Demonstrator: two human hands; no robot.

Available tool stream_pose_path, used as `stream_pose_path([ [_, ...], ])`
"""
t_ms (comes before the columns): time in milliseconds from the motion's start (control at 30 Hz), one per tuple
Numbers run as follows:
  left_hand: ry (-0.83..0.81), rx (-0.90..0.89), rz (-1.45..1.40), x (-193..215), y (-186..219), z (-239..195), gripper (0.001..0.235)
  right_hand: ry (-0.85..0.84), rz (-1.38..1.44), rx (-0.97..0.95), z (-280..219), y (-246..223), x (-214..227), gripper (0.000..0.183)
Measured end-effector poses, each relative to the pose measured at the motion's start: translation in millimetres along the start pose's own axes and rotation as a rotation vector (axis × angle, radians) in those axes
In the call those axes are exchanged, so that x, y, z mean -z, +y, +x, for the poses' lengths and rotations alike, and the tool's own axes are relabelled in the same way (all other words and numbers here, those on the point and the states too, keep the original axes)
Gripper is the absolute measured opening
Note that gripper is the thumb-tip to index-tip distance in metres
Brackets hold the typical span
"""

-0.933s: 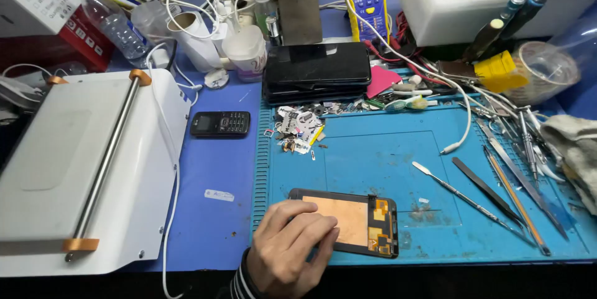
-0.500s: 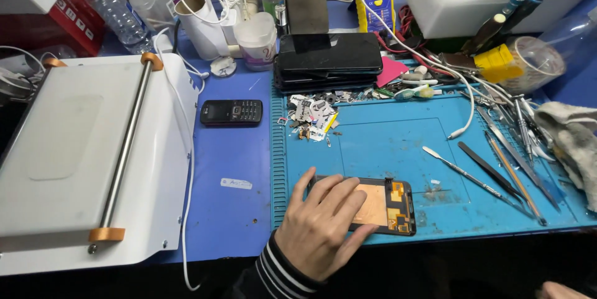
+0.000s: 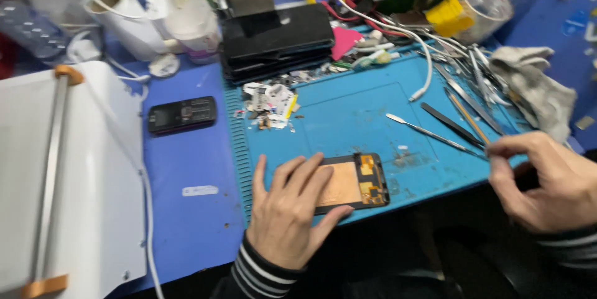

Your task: Repairing a smartphone screen by carefully manipulating components with a tool on a workbench.

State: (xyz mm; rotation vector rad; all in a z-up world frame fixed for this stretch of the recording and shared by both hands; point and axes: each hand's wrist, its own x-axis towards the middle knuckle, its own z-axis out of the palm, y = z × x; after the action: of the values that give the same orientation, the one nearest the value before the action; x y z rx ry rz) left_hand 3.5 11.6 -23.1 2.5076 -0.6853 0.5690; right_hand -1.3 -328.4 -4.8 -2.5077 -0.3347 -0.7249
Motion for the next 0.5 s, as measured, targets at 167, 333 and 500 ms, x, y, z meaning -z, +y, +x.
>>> stream_pose_path([
  [167,0.016,0.072,0.045,-1,1,4,0.063,-0.182,0.016,-0.081,16,-37,27,0.01],
  [333,-0.002,0.069,0.058,-3,7,7,0.06,-0.624,0.776,0.093,52,-102,20,0.034],
  [500,0.002,0.076,0.085,-4,8,5,0.06,-0.776,0.993,0.08,46,-160,-5,0.038],
])
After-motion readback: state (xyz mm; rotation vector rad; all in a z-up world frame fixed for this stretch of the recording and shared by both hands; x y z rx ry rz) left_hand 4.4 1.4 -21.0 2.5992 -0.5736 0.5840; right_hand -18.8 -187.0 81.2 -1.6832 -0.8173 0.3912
